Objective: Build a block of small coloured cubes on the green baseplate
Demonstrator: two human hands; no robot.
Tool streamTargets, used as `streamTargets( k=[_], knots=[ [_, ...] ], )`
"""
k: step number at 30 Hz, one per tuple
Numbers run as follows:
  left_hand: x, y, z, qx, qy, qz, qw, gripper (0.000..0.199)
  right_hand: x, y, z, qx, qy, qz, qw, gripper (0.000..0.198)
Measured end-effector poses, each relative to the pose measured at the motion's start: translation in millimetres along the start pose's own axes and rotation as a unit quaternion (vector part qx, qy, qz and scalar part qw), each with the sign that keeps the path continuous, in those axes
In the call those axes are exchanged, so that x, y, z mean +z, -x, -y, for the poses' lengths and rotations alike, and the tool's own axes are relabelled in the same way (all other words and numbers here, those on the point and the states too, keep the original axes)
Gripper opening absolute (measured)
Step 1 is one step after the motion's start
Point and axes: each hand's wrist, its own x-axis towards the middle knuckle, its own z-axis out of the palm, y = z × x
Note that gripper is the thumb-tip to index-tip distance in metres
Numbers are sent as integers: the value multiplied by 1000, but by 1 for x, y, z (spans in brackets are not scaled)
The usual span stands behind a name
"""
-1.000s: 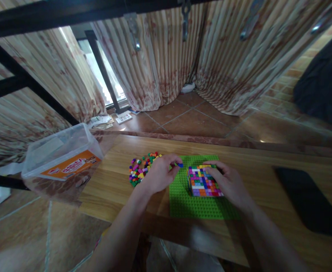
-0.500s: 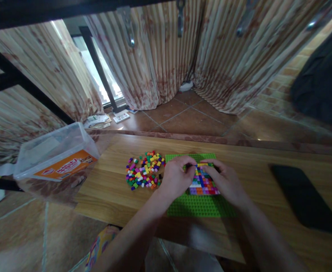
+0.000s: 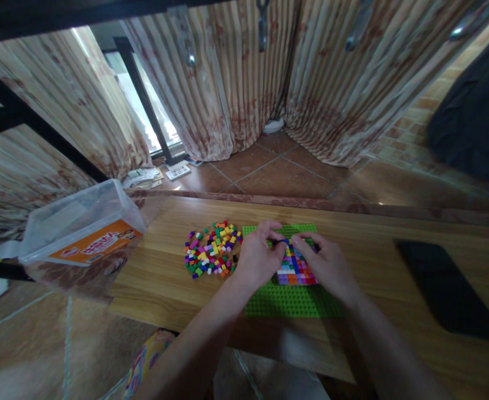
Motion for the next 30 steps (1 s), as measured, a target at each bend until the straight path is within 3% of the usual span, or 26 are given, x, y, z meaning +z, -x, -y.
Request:
streamTargets(
  k=[15,19,23,27,30],
  knots=[
    [-1,0,3,4,9,21,1000,29,4,-4,6,60,30,-3,998,50],
    [-5,1,6,15,14,53,998,27,3,-3,6,55,29,0,998,52],
    [-22,-4,12,23,24,82,996,23,2,-1,6,47,36,3,998,52],
    [-55,-14,21,-1,24,55,998,16,2,0,6,54,48,6,997,53],
    [-80,-17,29,10,-30,94,995,13,2,0,6,49,51,2,998,52]
  ],
)
